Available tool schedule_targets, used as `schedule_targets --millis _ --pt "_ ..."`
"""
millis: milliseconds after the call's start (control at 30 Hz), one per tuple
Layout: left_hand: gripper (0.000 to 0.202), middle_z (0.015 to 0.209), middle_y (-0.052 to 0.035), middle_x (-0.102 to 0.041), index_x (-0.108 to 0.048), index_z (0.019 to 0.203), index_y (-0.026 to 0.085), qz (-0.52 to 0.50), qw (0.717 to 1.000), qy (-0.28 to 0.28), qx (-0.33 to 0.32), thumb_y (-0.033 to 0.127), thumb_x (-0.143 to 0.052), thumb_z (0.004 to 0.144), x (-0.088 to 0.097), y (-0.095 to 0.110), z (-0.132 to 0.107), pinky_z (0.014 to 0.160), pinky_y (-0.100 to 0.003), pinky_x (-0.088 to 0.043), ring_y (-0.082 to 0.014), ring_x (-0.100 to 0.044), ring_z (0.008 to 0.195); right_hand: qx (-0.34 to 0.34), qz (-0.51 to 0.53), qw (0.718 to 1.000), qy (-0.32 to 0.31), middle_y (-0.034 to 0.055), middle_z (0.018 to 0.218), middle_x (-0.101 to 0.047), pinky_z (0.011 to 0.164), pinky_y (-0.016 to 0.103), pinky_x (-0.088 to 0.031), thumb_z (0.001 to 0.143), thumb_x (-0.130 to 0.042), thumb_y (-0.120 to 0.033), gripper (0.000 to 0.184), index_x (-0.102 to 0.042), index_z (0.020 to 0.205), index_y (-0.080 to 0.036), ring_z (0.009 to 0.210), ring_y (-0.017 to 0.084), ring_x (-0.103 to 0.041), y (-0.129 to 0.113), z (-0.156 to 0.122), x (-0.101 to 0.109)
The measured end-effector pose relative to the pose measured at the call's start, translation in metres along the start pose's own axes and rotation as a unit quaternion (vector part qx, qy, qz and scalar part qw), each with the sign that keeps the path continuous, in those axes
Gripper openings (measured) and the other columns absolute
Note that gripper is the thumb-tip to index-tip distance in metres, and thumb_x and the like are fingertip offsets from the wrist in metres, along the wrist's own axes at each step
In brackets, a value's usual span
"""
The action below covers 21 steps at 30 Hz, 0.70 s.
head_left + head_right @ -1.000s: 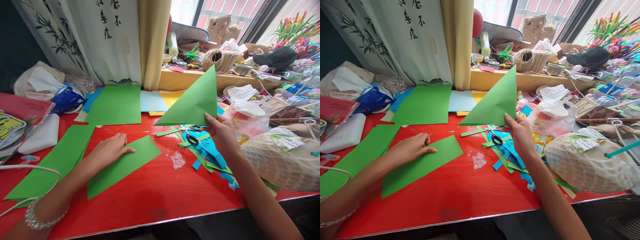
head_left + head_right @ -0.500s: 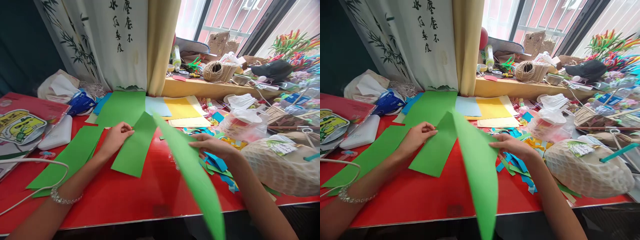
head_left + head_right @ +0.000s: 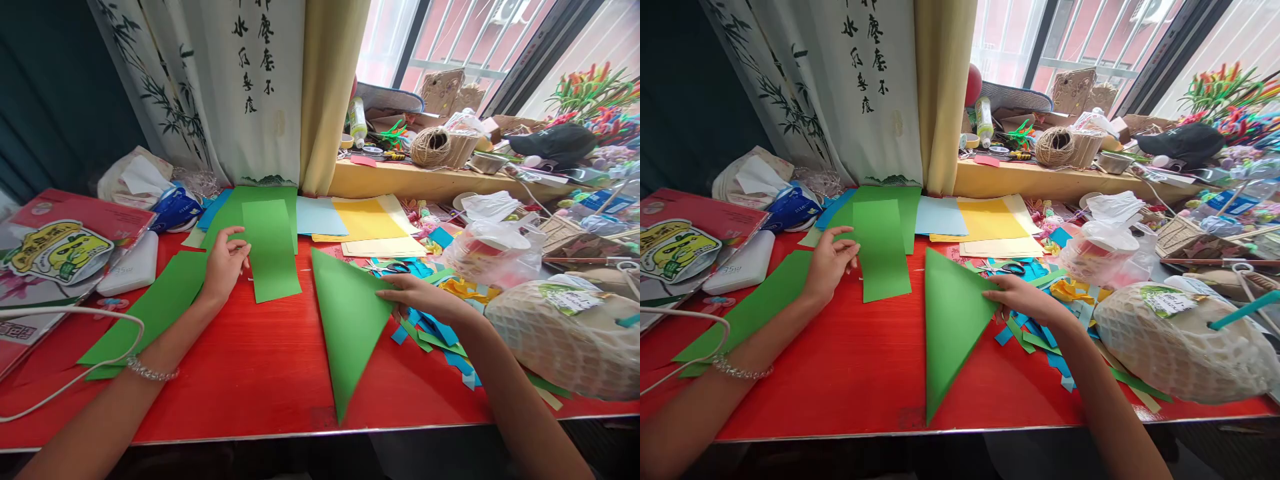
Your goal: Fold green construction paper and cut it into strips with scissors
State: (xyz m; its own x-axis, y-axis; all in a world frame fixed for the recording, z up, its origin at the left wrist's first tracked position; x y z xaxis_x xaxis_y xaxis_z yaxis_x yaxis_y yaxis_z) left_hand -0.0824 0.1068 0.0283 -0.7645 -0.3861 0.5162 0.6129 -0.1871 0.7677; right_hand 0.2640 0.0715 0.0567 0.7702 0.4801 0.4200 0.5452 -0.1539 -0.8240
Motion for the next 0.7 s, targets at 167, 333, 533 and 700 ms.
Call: schedule_targets --millis 167,333,533,700 --pt "0.045 0.128 -0.0157 -0.044 -0.047 0.119 0.019 0.128 0.991 -0.039 -0.005 0.032 -0.054 0.076 -0.003 -0.008 -0.001 0.083 -0.043 -0.045 -0.0257 -0.059 0.095 0.022 0.058 0.995 0.082 -0.0045 0.049 -0.052 0.036 0.021 -0.039 0.072 -0.066 -0.040 0.031 -0.058 0.092 -0.017 0.041 0.012 -0.054 0.006 0.003 0.009" --pt "0.054 0.141 -0.0129 -0.037 -0.043 0.128 0.016 0.180 0.972 -0.131 -0.081 0.044 -0.047 0.082 -0.020 0.003 -0.016 0.107 -0.044 -0.024 -0.0281 -0.031 0.130 0.035 0.069 0.993 0.088 -0.0067 0.044 -0.048 0.034 0.021 -0.037 0.071 -0.068 -0.037 0.030 -0.059 0.090 -0.016 0.037 0.010 -0.049 0.011 0.004 0.016" --pt "0.056 0.143 -0.0095 -0.036 -0.036 0.134 0.016 0.160 0.946 -0.216 -0.180 0.050 -0.027 0.090 -0.034 0.048 -0.055 0.111 -0.040 -0.019 -0.0204 -0.026 0.134 0.070 0.204 0.975 0.060 0.0001 0.070 -0.062 0.046 0.021 -0.050 0.074 -0.066 -0.032 0.028 -0.059 0.097 -0.017 0.054 0.011 -0.062 -0.002 0.003 0.000" --pt "0.068 0.149 -0.0064 -0.024 -0.013 0.142 0.025 0.084 0.943 -0.278 -0.166 0.055 -0.037 0.085 -0.038 0.074 -0.085 0.107 -0.039 -0.030 -0.0212 -0.024 0.135 0.058 0.274 0.960 0.019 0.0074 0.085 -0.068 0.062 0.028 -0.056 0.077 -0.063 -0.028 0.022 -0.056 0.095 -0.017 0.073 0.018 -0.068 -0.010 0.004 -0.028"
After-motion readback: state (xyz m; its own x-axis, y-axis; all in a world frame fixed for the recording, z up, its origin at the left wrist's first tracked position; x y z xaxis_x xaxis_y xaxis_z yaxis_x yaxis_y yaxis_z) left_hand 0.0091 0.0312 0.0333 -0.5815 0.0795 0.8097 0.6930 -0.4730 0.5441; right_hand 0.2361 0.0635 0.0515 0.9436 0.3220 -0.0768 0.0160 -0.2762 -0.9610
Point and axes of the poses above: each hand's wrist, its own z-axis towards the middle knuckle, its own x-axis out of the back of the hand, y = z × x, the point moved 2 cm from there along z, towards the middle knuckle
